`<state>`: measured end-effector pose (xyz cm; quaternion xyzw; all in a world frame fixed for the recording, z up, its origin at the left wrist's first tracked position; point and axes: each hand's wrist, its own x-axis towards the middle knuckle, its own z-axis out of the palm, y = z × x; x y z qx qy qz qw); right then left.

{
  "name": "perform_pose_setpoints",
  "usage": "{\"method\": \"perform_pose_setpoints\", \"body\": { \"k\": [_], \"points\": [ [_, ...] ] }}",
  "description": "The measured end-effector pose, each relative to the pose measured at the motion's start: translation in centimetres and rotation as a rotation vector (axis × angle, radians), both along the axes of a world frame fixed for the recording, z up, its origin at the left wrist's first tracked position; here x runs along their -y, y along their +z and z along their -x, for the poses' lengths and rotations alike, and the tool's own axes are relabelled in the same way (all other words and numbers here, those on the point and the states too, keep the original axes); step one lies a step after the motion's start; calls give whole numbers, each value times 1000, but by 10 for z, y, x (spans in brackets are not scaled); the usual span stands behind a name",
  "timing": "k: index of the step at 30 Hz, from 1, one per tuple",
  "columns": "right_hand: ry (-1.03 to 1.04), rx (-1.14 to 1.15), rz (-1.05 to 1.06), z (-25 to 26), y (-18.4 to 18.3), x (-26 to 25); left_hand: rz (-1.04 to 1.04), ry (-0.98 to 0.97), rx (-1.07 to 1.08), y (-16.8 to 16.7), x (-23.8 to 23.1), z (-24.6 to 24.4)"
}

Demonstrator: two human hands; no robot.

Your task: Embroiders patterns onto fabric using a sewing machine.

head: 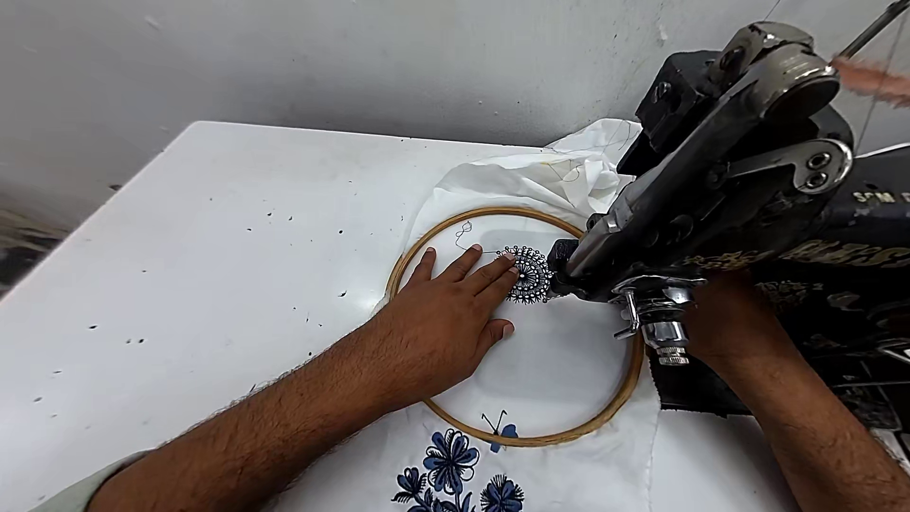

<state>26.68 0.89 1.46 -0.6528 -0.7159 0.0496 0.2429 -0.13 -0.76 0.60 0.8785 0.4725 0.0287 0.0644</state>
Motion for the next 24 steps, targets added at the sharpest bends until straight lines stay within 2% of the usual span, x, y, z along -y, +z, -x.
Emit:
{"method": "perform_pose_setpoints", "body": {
  "k": [4,9,13,20,24],
  "points": [
    [-28,19,46,2,2,2,16,1,-5,1,1,0],
    [63,1,-55,-5,-5,-4,16,1,0,0,0,1],
    [-32,21,41,2,3,1,24,3,-11,1,1,0],
    [20,17,-39,-1,-2,-2,13,1,4,0,0,0],
    [-16,37,-16,-2,0,-2,-1,-1,28,-4,-2,-2]
  ]
}}
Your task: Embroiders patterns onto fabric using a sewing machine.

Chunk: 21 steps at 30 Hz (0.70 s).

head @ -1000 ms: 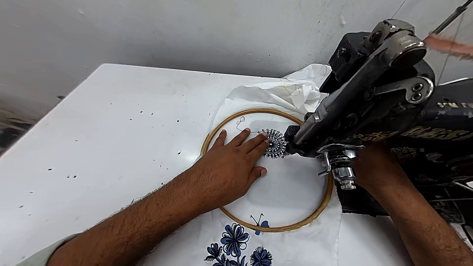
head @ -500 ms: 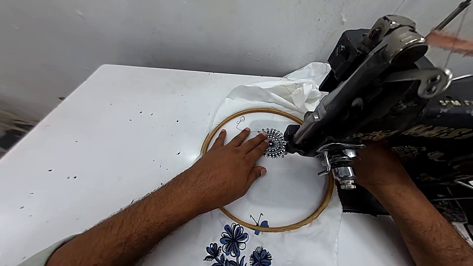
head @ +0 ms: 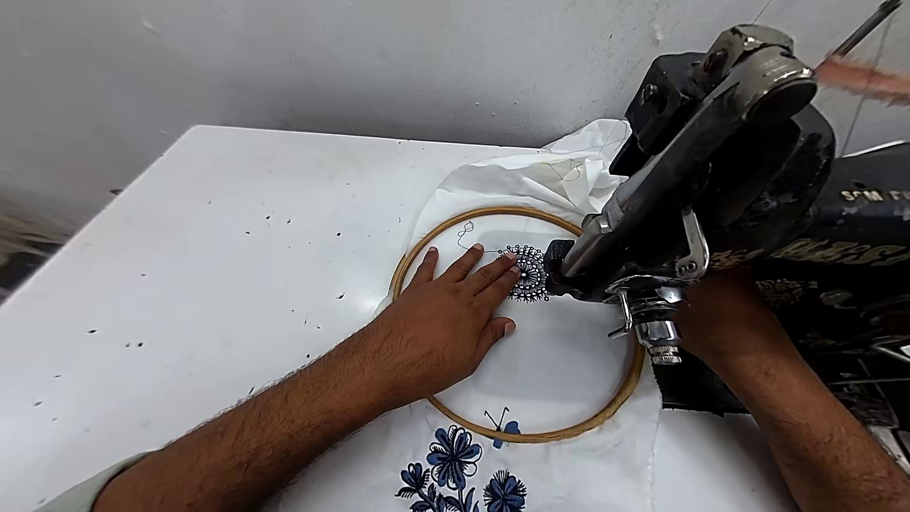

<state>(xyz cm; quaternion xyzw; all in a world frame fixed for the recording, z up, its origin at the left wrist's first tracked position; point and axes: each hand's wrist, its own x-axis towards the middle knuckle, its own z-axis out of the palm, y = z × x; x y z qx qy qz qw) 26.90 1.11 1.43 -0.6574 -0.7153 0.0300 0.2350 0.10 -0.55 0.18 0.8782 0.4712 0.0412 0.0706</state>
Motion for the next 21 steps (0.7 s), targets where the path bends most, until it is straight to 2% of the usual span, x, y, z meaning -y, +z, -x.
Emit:
{"method": "perform_pose_setpoints", "body": {
  "k": [5,21],
  "points": [
    [-35,-9,49,2,2,1,-5,-10,-9,1,0,2],
    [-7,3,-10,0,-3,0,18,-7,-21,2,-1,1]
  ]
}}
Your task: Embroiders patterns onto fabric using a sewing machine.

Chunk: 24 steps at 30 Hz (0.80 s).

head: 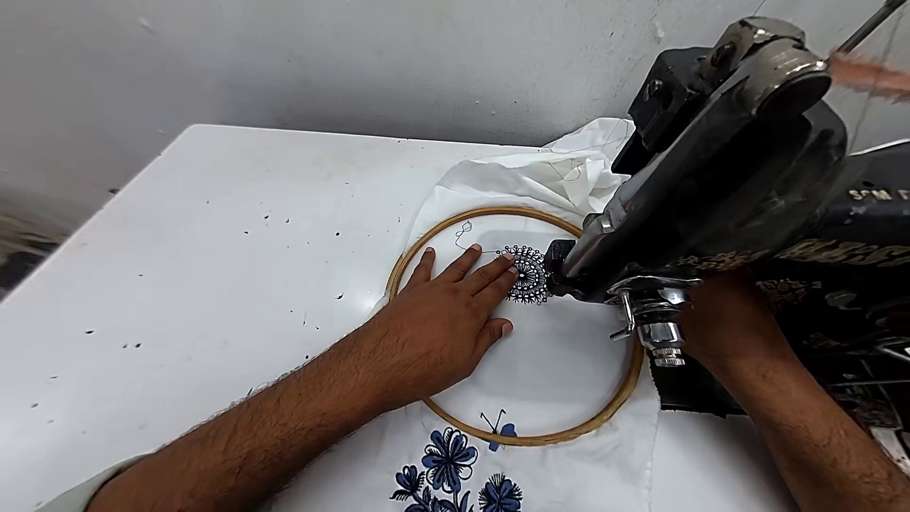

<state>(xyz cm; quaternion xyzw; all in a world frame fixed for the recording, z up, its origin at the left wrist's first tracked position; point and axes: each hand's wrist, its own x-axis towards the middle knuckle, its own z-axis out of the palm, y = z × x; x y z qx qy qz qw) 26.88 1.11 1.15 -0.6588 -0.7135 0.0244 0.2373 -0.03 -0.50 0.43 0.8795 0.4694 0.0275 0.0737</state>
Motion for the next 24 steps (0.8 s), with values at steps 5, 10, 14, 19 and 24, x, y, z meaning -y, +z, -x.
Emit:
{"method": "perform_pose_setpoints", "body": {
  "k": [5,10,14,19,24],
  "points": [
    [15,-1,3,-4,-1,-2,-22,-1,11,-3,0,-3],
    [-47,0,56,4,5,3,-4,0,-2,0,2,-1],
    [32,8,-27,-3,0,0,-26,4,11,-2,0,-2],
    [-50,-4,68,3,5,3,-4,-3,-9,0,2,-2],
    [12,10,-19,-2,-1,-1,-23,8,-4,-2,-2,-1]
  ]
}}
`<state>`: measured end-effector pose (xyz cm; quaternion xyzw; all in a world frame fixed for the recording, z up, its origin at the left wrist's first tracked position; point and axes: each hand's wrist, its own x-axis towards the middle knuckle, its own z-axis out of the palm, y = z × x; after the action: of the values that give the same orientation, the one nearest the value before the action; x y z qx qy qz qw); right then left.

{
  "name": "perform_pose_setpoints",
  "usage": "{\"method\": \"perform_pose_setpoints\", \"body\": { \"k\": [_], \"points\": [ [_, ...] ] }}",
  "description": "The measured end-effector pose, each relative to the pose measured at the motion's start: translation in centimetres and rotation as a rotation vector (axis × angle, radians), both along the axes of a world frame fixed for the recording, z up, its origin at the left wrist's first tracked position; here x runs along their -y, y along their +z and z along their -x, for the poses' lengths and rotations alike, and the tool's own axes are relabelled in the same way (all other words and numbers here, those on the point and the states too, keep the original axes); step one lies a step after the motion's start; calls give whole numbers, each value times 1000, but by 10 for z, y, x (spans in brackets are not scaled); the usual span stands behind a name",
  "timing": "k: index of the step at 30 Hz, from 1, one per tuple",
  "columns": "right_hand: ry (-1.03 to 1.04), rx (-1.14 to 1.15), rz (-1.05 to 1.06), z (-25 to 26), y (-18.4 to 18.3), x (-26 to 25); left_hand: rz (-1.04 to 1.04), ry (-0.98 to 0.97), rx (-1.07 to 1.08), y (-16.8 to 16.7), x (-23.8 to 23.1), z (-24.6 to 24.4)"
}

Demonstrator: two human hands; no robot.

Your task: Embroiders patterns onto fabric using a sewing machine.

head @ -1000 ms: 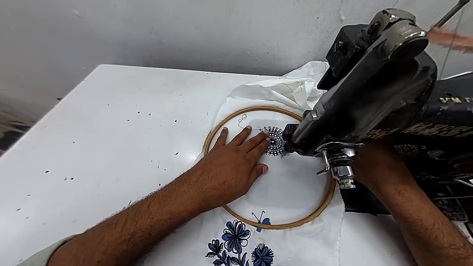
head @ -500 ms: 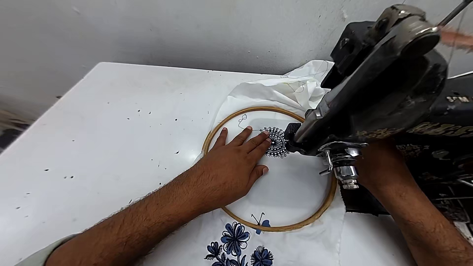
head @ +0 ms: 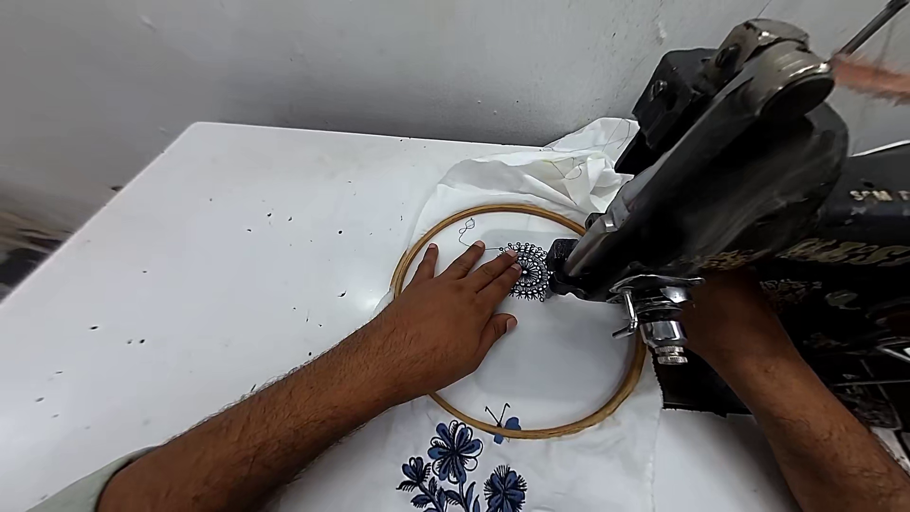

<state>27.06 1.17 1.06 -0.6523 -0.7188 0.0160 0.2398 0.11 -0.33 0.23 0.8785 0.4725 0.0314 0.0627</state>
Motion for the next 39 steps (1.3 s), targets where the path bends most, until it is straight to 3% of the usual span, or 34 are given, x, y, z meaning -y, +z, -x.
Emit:
{"method": "perform_pose_setpoints", "body": {
  "k": [17,26,34,39],
  "points": [
    [-109,-41,137,10,11,7,19,-15,-9,2,2,2],
    [34,-12,-7,-5,-3,-4,-8,-11,10,-2,-1,1],
    [-11,-46,92,1,9,1,-5,5,2,2,-1,1],
    [5,-24,52,-1,4,-2,7,17,-18,2,0,2]
  ]
}}
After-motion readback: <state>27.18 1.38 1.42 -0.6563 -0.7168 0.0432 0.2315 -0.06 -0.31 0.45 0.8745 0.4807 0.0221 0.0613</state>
